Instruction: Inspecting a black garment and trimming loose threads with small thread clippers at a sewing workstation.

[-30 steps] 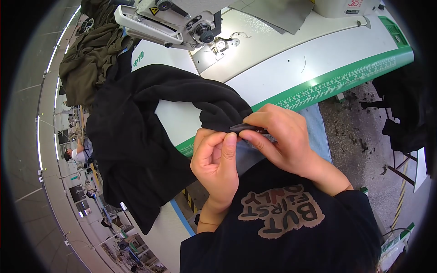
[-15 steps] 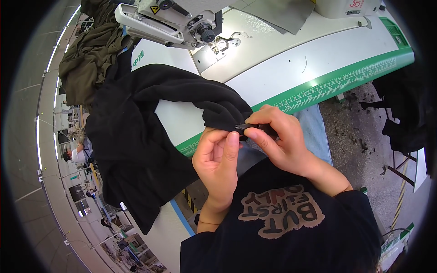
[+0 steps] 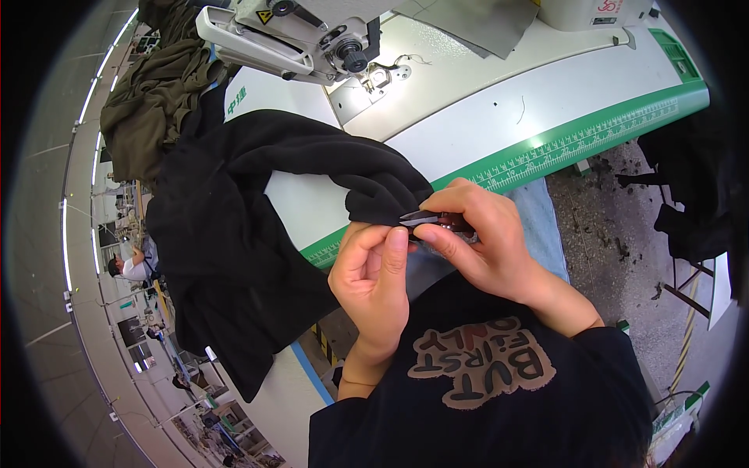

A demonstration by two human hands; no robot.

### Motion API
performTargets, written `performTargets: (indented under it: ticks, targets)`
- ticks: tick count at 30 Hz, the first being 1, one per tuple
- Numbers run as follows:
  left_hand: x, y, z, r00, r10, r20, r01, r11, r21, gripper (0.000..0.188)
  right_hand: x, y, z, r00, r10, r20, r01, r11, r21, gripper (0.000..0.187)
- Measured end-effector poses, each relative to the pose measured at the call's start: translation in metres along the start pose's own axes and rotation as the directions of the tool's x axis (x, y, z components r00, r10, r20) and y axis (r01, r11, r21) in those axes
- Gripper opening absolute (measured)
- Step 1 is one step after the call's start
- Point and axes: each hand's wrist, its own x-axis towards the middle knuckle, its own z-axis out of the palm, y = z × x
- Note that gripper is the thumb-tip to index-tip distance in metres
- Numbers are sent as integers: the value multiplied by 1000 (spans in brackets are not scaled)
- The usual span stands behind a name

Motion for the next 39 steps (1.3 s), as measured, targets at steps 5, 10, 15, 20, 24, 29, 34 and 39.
performTargets:
  ticks: [5, 10, 15, 20, 24, 29, 34, 39]
  targets:
    - [1, 2, 0, 997, -67, -31, 63, 990, -123, 10, -5, 4, -1, 968, 242, -67, -186, 869, 459, 18]
    - [4, 4, 1, 987, -158, -32, 146, 959, -243, 11, -12, 20, 8, 931, 316, -184, -109, 719, 687, 22]
    - [2, -7, -7, 993, 71, -93, -72, 997, -7, 11, 1, 10, 14, 978, -138, -156, 135, 990, -32, 30]
    - [17, -13, -21, 714, 696, 74, -542, 483, 688, 26, -2, 17, 11, 943, -293, -156, 256, 942, -218, 34]
    - [24, -7, -30, 607, 752, 256, -620, 246, 745, 33, -1, 15, 10, 931, -338, -140, 290, 916, -278, 34]
    - [24, 1, -41, 619, 730, 289, -608, 213, 765, 35, 3, 15, -3, 961, -257, -101, 219, 932, -287, 35]
    - [21, 6, -52, 747, 627, 221, -541, 379, 751, 34, 17, 16, -20, 980, -194, -45, 170, 934, -314, 34]
    - [27, 8, -43, 786, 569, 243, -547, 456, 702, 31, 29, 12, -10, 968, -244, -56, 217, 928, -302, 31]
